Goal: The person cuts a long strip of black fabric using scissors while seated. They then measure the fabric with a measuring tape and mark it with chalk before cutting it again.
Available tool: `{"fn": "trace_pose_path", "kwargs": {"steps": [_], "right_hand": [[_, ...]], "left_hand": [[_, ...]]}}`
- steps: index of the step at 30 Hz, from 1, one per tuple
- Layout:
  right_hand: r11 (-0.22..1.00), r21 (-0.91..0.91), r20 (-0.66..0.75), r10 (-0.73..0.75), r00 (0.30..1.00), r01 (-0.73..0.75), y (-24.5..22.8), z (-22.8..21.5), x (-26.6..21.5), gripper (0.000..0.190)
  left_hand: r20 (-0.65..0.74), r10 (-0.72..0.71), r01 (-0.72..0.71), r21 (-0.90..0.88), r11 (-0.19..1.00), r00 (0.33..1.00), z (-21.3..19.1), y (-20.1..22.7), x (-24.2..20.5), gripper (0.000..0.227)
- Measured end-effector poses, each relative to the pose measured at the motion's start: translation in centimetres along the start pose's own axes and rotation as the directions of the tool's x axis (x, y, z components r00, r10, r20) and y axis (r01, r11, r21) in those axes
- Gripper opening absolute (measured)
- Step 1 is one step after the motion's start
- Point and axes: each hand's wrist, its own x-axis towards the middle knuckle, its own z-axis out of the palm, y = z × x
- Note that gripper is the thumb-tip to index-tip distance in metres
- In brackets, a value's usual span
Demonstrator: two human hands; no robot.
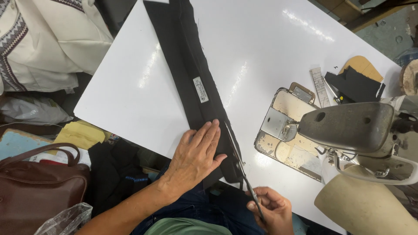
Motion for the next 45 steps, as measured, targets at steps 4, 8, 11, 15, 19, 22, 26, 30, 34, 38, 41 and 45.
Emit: {"fn": "trace_pose_path", "kwargs": {"steps": [4,8,11,15,19,22,26,30,34,38,41,45], "right_hand": [[0.999,0.018,-0.08,0.043,0.996,-0.042,1.3,0.2,-1.3,0.031],[0.999,0.046,-0.107,0.022,0.994,-0.017,2.0,0.5,-1.6,0.033],[0.998,0.046,-0.127,0.041,0.991,-0.036,2.1,0.5,-1.8,0.034],[0.999,0.043,-0.111,0.002,0.994,0.003,1.9,1.0,-1.9,0.029],[0.997,0.055,-0.114,0.061,0.992,-0.055,1.7,0.7,-2.0,0.027],[0.998,0.049,-0.095,0.04,0.995,-0.036,1.2,0.8,-1.8,0.031],[0.997,0.077,-0.054,0.023,0.998,-0.019,0.1,1.6,-1.3,0.038],[0.996,0.084,-0.068,0.009,0.998,-0.004,-0.4,2.5,-0.7,0.037],[0.997,0.071,-0.052,-0.026,0.998,0.03,-0.8,3.3,-0.4,0.04],[0.998,0.067,-0.072,-0.001,0.997,0.006,-0.7,3.5,-0.4,0.035],[0.998,0.051,-0.106,0.043,0.993,-0.038,-1.2,3.9,-0.6,0.031],[0.998,0.06,-0.083,0.03,0.996,-0.025,-1.1,3.8,-0.7,0.032]], "left_hand": [[-0.05,0.044,-0.044,0.001,0.999,0.998,-0.3,-0.4,0.1,0.044],[-0.045,0.028,-0.031,-0.065,0.997,0.999,-0.4,-1.3,0.8,0.035],[0.034,0.025,-0.026,0.014,1.0,0.999,-0.1,-1.5,1.1,0.043],[0.019,-0.02,0.022,-0.06,0.998,1.0,0.3,-2.1,1.3,0.064],[0.022,-0.051,0.052,-0.041,0.998,0.998,0.6,-2.3,1.1,0.07],[0.022,-0.07,0.071,-0.027,0.997,0.997,0.8,-2.4,1.0,0.071],[0.013,-0.089,0.09,-0.095,0.991,0.996,1.2,-2.4,0.7,0.071],[-0.027,-0.084,0.08,-0.121,0.989,0.996,1.2,-2.5,0.6,0.071],[-0.02,-0.075,0.073,-0.065,0.995,0.997,1.1,-2.6,0.7,0.071],[-0.021,-0.073,0.071,-0.079,0.994,0.997,1.1,-2.7,0.8,0.071],[-0.027,-0.069,0.067,-0.068,0.995,0.997,0.8,-2.7,1.0,0.07],[-0.021,-0.074,0.072,-0.068,0.995,0.997,0.8,-2.7,0.9,0.068]]}}
